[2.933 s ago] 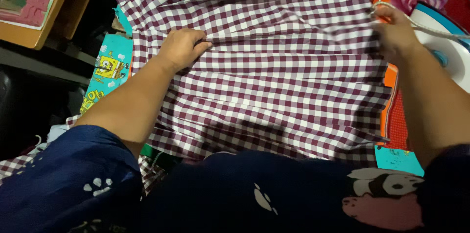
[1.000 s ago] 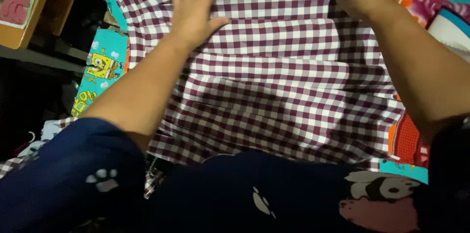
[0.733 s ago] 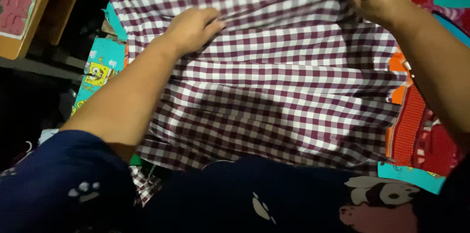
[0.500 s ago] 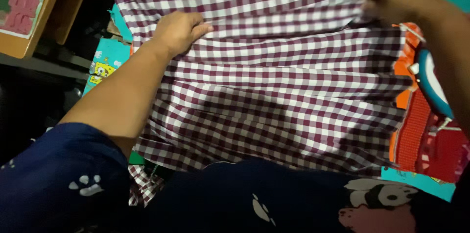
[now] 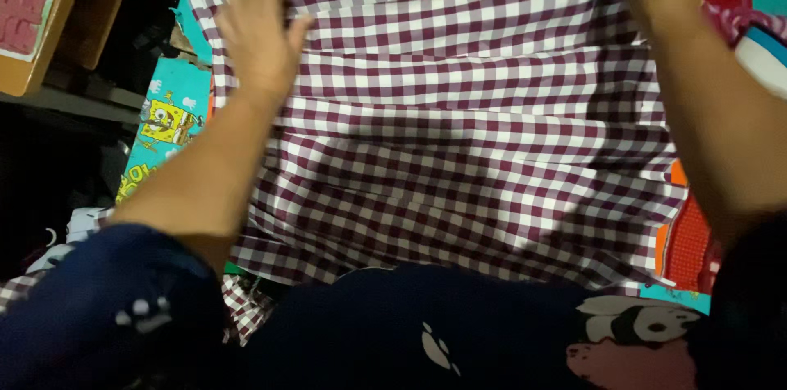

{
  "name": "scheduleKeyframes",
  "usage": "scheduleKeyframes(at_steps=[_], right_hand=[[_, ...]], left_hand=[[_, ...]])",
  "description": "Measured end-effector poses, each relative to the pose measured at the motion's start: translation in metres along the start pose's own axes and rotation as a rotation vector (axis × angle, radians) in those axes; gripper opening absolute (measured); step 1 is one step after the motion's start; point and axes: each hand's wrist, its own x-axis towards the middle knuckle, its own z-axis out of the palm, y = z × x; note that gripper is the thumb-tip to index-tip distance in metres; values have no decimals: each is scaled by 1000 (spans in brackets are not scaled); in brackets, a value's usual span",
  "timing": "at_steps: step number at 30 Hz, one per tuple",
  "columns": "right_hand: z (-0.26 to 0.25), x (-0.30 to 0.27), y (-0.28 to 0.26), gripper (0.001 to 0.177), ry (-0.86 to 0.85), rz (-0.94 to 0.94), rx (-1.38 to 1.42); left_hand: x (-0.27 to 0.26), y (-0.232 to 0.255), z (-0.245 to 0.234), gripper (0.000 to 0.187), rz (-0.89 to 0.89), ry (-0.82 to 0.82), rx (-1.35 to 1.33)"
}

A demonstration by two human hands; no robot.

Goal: The person irons a maroon and white checkered shirt laid on a table. They repeatedly smooth the fabric with their hands and pass a blue and white iron over different sections, adjusting the shirt between passes.

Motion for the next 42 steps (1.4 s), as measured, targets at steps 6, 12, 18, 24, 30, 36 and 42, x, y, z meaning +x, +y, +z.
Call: scheduleKeyframes(at_steps=[6, 12, 18, 24, 30, 36, 42], right_hand=[[-110, -44, -125, 34, -884, 148, 321], [-111, -42, -117, 26, -1125, 225, 328], [-101, -49, -79, 30, -1323, 74, 321], [-89, -40, -59, 46, -1163, 193, -117], [-10, -39, 23, 69, -968, -10, -301], [-6, -46, 36, 69, -1053, 116, -450], [-65, -54, -23, 66, -661, 133, -484]], left_hand=[[12, 98, 42, 39, 170, -488, -147], [51, 138, 34, 55, -81, -993, -198], [32, 94, 26, 56, 179, -806, -396], [26, 54, 22, 48, -99, -912, -66], [11, -20, 6, 57, 37, -599, 49], [-10, -52, -9, 60, -100, -599, 126], [-6, -14, -27, 49, 107, -254, 32]])
